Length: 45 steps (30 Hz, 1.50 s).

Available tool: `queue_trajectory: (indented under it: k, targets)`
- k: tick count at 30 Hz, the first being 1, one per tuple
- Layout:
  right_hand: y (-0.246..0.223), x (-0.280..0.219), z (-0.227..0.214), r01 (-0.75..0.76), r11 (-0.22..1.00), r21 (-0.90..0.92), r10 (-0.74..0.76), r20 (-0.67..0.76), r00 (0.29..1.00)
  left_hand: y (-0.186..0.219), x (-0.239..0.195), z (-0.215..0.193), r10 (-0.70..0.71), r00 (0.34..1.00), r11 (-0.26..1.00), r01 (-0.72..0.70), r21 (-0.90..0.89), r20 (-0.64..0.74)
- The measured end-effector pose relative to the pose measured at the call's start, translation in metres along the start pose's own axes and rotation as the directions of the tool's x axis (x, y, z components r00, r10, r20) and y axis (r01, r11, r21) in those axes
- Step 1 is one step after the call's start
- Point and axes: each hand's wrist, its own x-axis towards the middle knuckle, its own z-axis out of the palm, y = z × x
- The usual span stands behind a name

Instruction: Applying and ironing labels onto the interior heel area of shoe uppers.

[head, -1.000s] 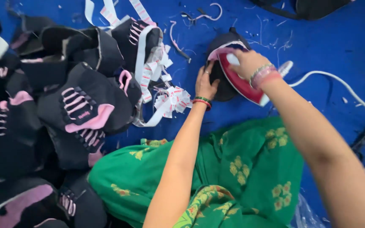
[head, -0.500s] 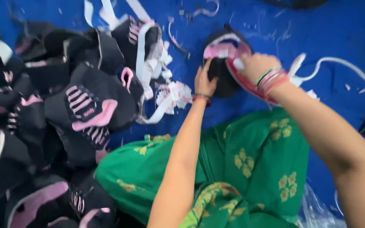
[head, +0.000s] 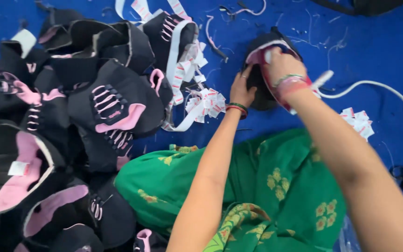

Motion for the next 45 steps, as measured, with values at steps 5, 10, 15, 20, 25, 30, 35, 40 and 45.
queue_trajectory:
  k: [5,10,15,20,25,30,35,40,45]
  targets:
    - [0.026,-0.029,-0.030,-0.021,0.997,-0.069,0.025,0.062,0.998,-0.003,-0.009,-0.004,0.031,0.999,0.997,-0.030,-0.070,0.021]
    - [-0.002,-0.045,-0.090,0.005,0.992,-0.128,0.019,0.187,0.982,0.006,-0.004,-0.007,0.059,0.998,0.994,-0.057,-0.088,0.012]
    - [-0.001,-0.001,-0.020,0.024,0.998,-0.053,-0.020,0.069,0.997,-0.004,-0.002,-0.005,0.093,0.996,0.992,-0.091,-0.089,0.015]
    - [0.007,-0.001,-0.011,0.161,0.987,0.001,-0.160,-0.062,0.985,-0.010,-0.006,0.002,0.170,0.985,0.983,-0.172,-0.066,-0.027]
    - [-0.008,-0.043,-0.027,0.033,0.996,-0.087,-0.026,0.086,0.996,0.032,0.002,0.009,0.062,0.995,0.952,-0.083,0.293,0.081]
    - [0.017,-0.008,0.003,0.010,0.998,-0.069,-0.011,-0.008,1.000,0.006,0.000,0.035,-0.055,0.996,0.817,0.001,0.577,0.076]
    - [0.041,-0.020,-0.030,0.002,0.993,-0.114,0.007,0.081,0.997,0.028,0.023,0.029,-0.108,0.987,0.786,0.013,0.618,0.117]
    - [0.085,-0.050,-0.113,-0.111,0.982,-0.152,0.142,0.212,0.967,0.011,0.030,0.060,-0.237,0.962,0.551,0.020,0.834,0.133]
    - [0.165,-0.037,-0.078,-0.278,0.940,0.197,0.305,-0.119,0.945,0.049,0.114,0.016,-0.346,0.847,0.622,-0.115,0.774,0.404]
